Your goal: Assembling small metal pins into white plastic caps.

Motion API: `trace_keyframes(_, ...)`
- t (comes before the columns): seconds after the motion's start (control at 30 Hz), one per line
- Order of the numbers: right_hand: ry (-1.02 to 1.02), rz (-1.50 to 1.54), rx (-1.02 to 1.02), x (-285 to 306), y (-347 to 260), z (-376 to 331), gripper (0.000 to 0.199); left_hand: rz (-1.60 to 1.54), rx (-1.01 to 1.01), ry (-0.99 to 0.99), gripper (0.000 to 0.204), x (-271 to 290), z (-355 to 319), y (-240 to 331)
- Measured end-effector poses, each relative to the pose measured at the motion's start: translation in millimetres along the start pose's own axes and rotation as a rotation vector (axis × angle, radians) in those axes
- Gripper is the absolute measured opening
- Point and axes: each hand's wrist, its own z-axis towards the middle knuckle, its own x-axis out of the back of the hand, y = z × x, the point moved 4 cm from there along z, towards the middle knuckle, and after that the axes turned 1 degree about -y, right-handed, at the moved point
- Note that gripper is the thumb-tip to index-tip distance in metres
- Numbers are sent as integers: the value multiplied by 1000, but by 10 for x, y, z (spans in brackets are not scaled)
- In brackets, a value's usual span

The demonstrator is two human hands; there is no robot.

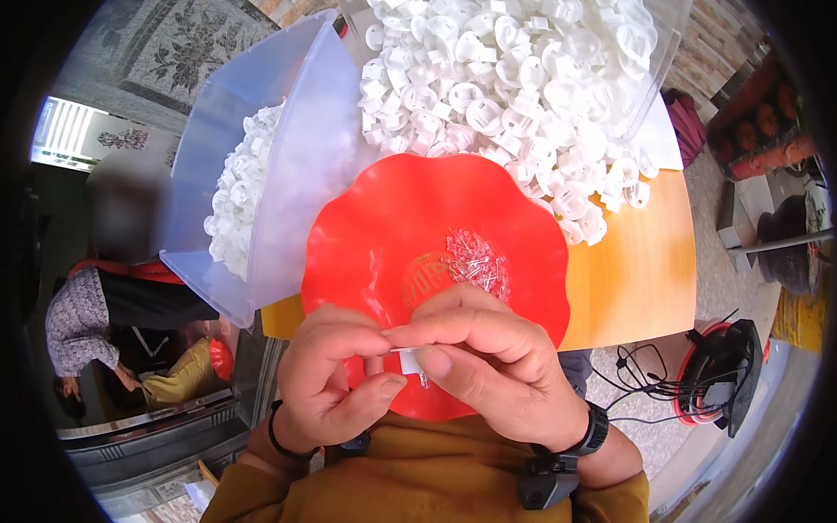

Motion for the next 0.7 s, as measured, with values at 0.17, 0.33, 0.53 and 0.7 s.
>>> trace_keyframes(0.17, 196, 318, -111, -70, 40, 27, 11, 86, -51, -61, 27, -47, 30, 23)
trace_keyframes(0.33, 318, 208, -53, -60, 61, 119, 27, 151, -115, -56, 22, -123, 64, 58)
trace_keyframes(0.53, 428, 152, -19, -5, 67, 125, 41, 234, -223, -71, 24, -186, 112, 113)
trace_keyframes(0.7, 447, 159, 18, 36, 112, 109, 50, 315, -331, -67, 26, -272, 81, 153)
